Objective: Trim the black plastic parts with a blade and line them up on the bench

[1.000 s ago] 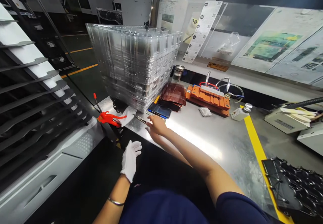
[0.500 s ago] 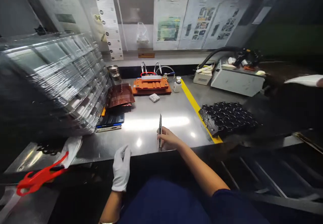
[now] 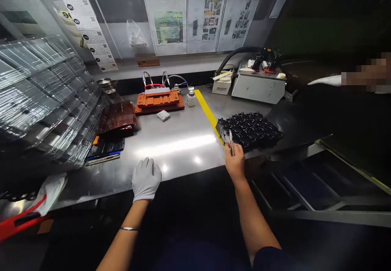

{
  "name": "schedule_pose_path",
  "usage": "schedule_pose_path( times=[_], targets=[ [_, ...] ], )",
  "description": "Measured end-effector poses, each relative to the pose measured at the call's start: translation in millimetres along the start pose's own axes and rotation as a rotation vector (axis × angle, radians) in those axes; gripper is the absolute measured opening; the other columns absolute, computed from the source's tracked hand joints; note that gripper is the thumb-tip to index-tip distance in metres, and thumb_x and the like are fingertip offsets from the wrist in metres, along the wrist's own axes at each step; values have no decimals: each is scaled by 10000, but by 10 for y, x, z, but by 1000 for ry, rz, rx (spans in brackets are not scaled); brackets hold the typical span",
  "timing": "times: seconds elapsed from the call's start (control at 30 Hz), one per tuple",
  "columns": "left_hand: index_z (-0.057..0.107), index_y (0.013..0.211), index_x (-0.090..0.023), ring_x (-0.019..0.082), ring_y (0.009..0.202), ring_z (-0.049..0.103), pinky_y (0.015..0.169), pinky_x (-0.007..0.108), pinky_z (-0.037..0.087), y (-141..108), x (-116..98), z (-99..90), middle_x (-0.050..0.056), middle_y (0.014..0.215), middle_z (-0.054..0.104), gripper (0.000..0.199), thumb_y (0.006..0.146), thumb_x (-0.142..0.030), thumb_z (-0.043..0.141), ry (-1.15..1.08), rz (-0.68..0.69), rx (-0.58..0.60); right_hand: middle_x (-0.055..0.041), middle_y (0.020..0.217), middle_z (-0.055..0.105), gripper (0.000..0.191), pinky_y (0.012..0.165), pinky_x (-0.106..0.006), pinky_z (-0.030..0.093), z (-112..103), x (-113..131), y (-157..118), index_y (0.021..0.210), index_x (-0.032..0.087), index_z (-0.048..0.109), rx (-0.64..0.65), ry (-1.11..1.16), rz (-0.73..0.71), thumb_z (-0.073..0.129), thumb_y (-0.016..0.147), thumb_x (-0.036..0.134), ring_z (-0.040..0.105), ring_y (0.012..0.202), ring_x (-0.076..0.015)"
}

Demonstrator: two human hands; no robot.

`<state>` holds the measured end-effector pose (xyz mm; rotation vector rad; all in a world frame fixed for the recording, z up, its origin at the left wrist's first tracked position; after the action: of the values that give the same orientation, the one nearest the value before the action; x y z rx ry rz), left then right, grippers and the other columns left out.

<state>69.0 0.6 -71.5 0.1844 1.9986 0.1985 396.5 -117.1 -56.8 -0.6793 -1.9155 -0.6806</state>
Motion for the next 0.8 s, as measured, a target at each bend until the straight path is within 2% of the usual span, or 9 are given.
schedule_pose_path(
  times=[0.03, 0.07, 0.1, 0.2, 0.3, 0.47, 0.57, 0.67, 0.8],
  targets=[
    [671, 795, -243, 372, 1314, 382, 1147, 453, 120, -6, 3, 4, 123, 1202, 624, 197, 627, -145, 702, 10, 0, -7, -175, 1165, 521, 455, 864, -435, 499, -161, -33, 56, 1190, 142, 519, -107, -52, -10, 377, 879, 443, 549, 1094, -280],
    [669, 787, -243, 365, 1308, 390, 1144, 441, 135, -12, 7, 6, 119, 1191, 629, 184, 631, -149, 697, 20, -2, -16, -175, 1189, 517, 449, 899, -439, 478, -292, -46, 101, 1192, 140, 543, -218, -160, -30, 433, 858, 419, 532, 1125, -291],
    [668, 789, -244, 356, 1301, 399, 1139, 431, 155, -17, 12, 8, 116, 1178, 635, 179, 637, -152, 691, 31, -4, -22, -168, 1196, 524, 439, 912, -441, 463, -359, -53, 141, 1183, 143, 570, -263, -261, -39, 486, 835, 397, 534, 1119, -298],
    [659, 788, -244, 333, 1280, 421, 1121, 407, 198, -39, 21, 3, 105, 1155, 647, 164, 652, -153, 663, 80, 8, -31, -137, 1198, 562, 358, 866, -409, 457, -329, -55, 212, 1115, 177, 639, -200, -419, -45, 545, 813, 343, 583, 1020, -278],
    [644, 777, -241, 323, 1251, 440, 1107, 400, 215, -68, 2, -14, 104, 1139, 651, 135, 663, -168, 644, 132, 30, -33, -130, 1170, 601, 316, 849, -384, 442, -254, -29, 200, 1092, 189, 653, -138, -384, -41, 524, 835, 320, 591, 996, -269],
    [610, 694, -242, 317, 1158, 501, 1062, 399, 265, -115, -62, -13, 112, 1011, 668, 48, 688, -195, 603, 170, 62, -45, -119, 999, 680, 326, 817, -365, 438, -218, -23, 51, 1054, 185, 663, -66, -279, -10, 558, 797, 356, 601, 916, -262],
    [584, 643, -247, 320, 1162, 499, 1040, 392, 281, -131, -46, -11, 115, 945, 663, 71, 698, -203, 588, 158, 59, -63, -85, 860, 688, 364, 743, -328, 454, -45, -60, -143, 985, 174, 679, 36, -194, 6, 587, 749, 436, 605, 790, -226],
    [570, 629, -246, 322, 1190, 482, 1040, 389, 273, -133, 9, -25, 119, 962, 661, 81, 700, -215, 594, 133, 51, -77, -47, 717, 655, 438, 644, -286, 453, 253, -96, -371, 922, 144, 683, 167, -90, 28, 563, 732, 519, 574, 659, -180],
    [550, 600, -239, 325, 1164, 504, 1036, 397, 264, -128, 61, -59, 124, 940, 656, 117, 698, -231, 615, 86, 48, -75, -29, 688, 630, 504, 613, -263, 441, 578, -80, -613, 922, 121, 671, 254, 40, 60, 542, 723, 565, 545, 632, -149]
  ],
)
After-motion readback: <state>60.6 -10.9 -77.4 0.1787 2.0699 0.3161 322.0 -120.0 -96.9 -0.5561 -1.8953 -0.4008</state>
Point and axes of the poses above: each hand's wrist, its own y-axis towards the middle knuckle, its own z-axis out of the palm, x = y × z, the point moved 5 cm from there along y, towards the middle knuckle
